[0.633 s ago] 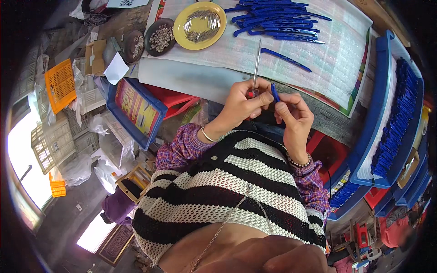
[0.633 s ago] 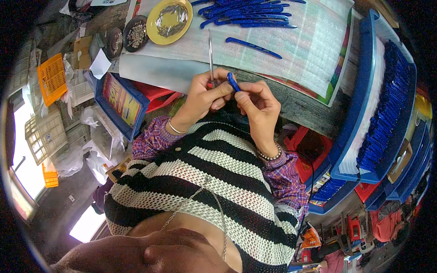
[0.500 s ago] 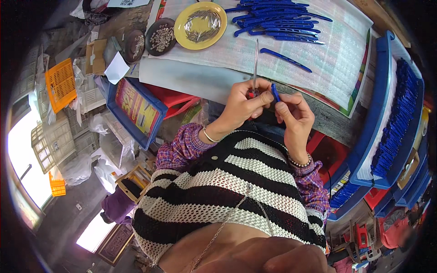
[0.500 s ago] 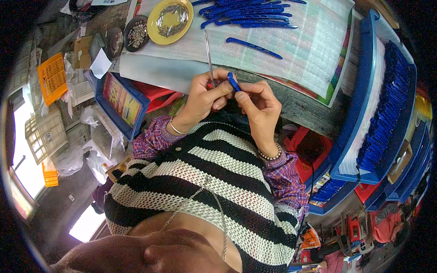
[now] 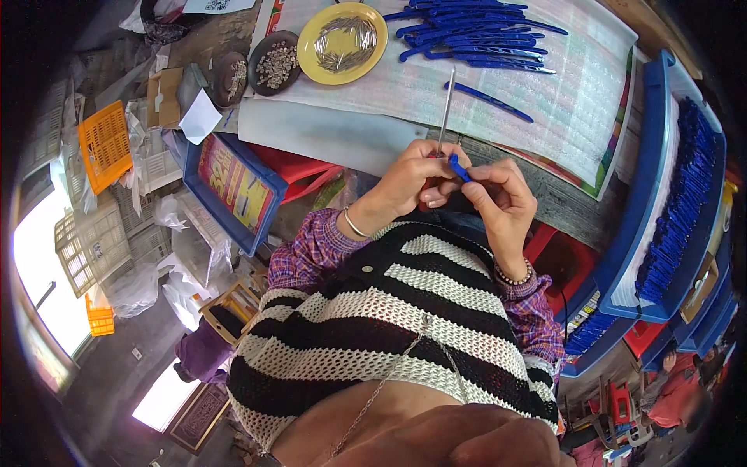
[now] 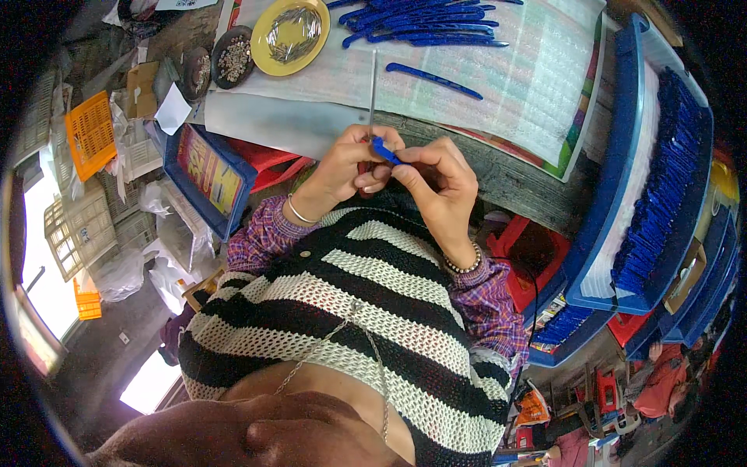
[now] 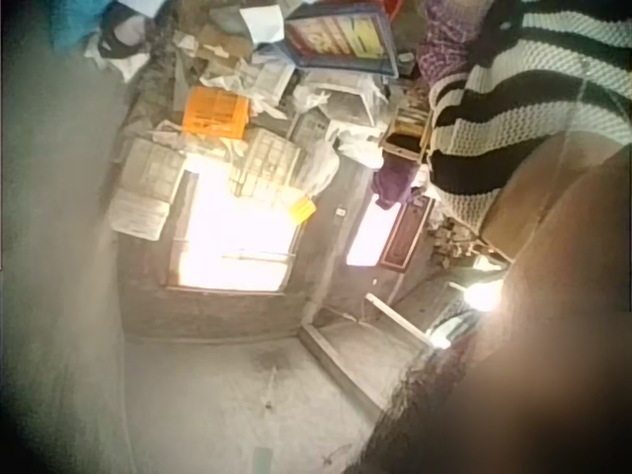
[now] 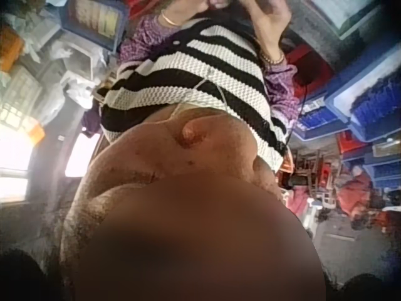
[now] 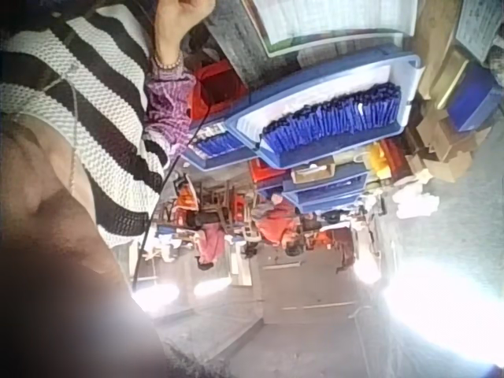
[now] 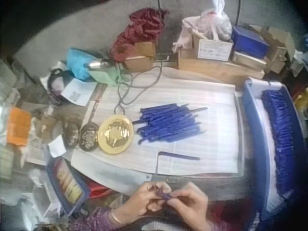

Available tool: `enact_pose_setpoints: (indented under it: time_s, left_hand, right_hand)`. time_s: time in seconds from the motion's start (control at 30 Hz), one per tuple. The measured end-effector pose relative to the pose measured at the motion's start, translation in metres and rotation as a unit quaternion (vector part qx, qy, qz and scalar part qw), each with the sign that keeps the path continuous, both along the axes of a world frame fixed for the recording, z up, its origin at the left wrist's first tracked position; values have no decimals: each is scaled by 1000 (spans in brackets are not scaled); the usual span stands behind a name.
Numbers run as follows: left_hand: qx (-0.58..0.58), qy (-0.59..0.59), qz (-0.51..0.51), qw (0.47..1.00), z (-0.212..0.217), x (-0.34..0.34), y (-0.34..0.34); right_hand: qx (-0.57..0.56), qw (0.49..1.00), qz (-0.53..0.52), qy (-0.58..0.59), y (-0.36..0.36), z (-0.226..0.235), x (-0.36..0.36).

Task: Assembling blue ballpoint pens by inserting ink cartridges into pen barrels and performing quality checks.

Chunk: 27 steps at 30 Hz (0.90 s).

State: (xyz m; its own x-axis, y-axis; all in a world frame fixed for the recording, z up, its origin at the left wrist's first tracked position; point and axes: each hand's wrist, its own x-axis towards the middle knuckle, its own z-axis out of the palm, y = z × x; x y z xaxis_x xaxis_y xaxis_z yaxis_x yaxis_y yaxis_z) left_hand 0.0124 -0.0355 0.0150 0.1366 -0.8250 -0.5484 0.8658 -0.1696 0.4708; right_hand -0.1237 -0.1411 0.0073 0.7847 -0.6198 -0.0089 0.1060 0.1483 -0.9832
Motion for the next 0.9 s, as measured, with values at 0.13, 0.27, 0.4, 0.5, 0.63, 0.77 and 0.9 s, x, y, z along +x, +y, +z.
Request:
enact_pose_setpoints:
  time_s: [0.13, 0.27, 0.4, 0.5, 0.63, 0.77, 0.9]
  left_hand:
    - [-1, 73, -66, 995, 0, 10, 1]
    - [12, 46, -105, 993, 1, 11, 2]
    - [3, -2, -41, 999, -2, 4, 3]
    - [16, -33, -35, 999, -1, 3, 2]
    - [13, -47, -34, 998, 3, 2, 1]
    - [10, -119, -7, 993, 5, -2, -2]
    - [13, -208, 21, 978, 5, -6, -5]
  right_hand:
    - [-242, 970, 3, -7, -5, 14, 0]
    - [-294, 953, 13, -73, -11, 8, 0]
    - [-136, 989, 47, 27, -11, 5, -4]
    - [-31, 997, 63, 26, -10, -2, -6]
    - [13, 999, 43, 17, -9, 3, -3]
    - [105, 994, 5, 8, -7, 4, -1]
    - [115, 993, -8, 24, -9, 0, -3]
